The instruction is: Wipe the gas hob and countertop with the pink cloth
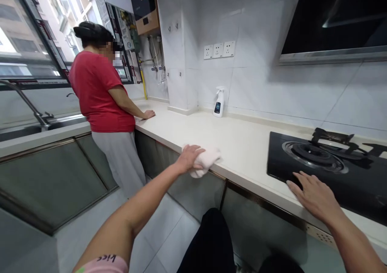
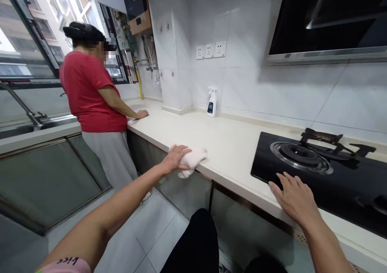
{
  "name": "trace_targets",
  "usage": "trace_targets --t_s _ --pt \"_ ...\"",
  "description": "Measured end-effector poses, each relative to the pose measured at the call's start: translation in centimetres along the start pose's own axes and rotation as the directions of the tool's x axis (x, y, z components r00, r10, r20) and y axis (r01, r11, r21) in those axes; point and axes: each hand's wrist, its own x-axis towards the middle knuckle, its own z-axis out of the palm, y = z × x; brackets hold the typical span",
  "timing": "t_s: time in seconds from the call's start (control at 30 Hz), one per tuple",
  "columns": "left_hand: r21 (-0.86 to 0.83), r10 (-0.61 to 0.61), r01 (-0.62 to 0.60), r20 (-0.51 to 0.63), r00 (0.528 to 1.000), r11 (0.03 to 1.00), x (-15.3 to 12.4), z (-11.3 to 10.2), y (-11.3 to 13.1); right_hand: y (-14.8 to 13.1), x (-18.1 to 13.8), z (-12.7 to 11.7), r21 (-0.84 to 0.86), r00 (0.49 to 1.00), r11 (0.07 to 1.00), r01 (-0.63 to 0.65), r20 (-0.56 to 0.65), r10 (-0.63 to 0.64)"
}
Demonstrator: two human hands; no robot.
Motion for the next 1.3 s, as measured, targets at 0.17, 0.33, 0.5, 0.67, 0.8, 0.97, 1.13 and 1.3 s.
trace_targets --t_s 0.17,0.33,0.5,0.67,0.8,0.97,1.13,1.3 --pt "0.133 -0.353 0.334 0.162 0.921 0.933 0.0 -4.1 -7.3 -0.7 -0.2 -0.3 -0.001 1.000 1.000 -0.019 0.007 0.019" --pt "0.223 -0.570 0.537 0.122 0.813 0.813 1.4 -5.0 -9.3 -1.5 -0.3 -0.7 -0.006 1.000 1.000 -0.025 0.000 0.025" --pt "0.275 -0.561 0.530 0.042 0.827 0.802 0.8 -4.4 -6.9 -2.4 -0.2 -1.2 0.010 0.998 0.998 -0.066 0.011 0.066" --pt "0.309 -0.388 0.370 -0.005 0.922 0.876 -0.1 -3.5 -1.4 -3.6 -0.2 -2.5 0.006 0.995 0.996 -0.092 0.030 0.092" --pt "0.303 -0.243 0.242 -0.037 0.969 0.922 0.1 -2.1 4.6 -4.4 -0.2 -4.0 0.016 0.992 0.994 -0.110 0.067 0.109" --pt "0.259 -0.117 0.134 -0.080 0.990 0.956 0.5 0.2 11.9 -4.8 -0.3 -4.7 0.010 0.992 0.994 -0.106 0.075 0.105" --pt "0.172 0.094 -0.064 -0.169 0.981 0.983 1.2 2.7 19.1 -4.7 -0.4 -4.5 0.000 0.997 0.998 -0.070 0.008 0.070" --pt "0.104 0.292 -0.278 -0.173 0.941 0.955 2.4 4.4 27.0 -4.4 -0.5 -4.5 0.069 0.998 0.996 -0.054 -0.013 0.055"
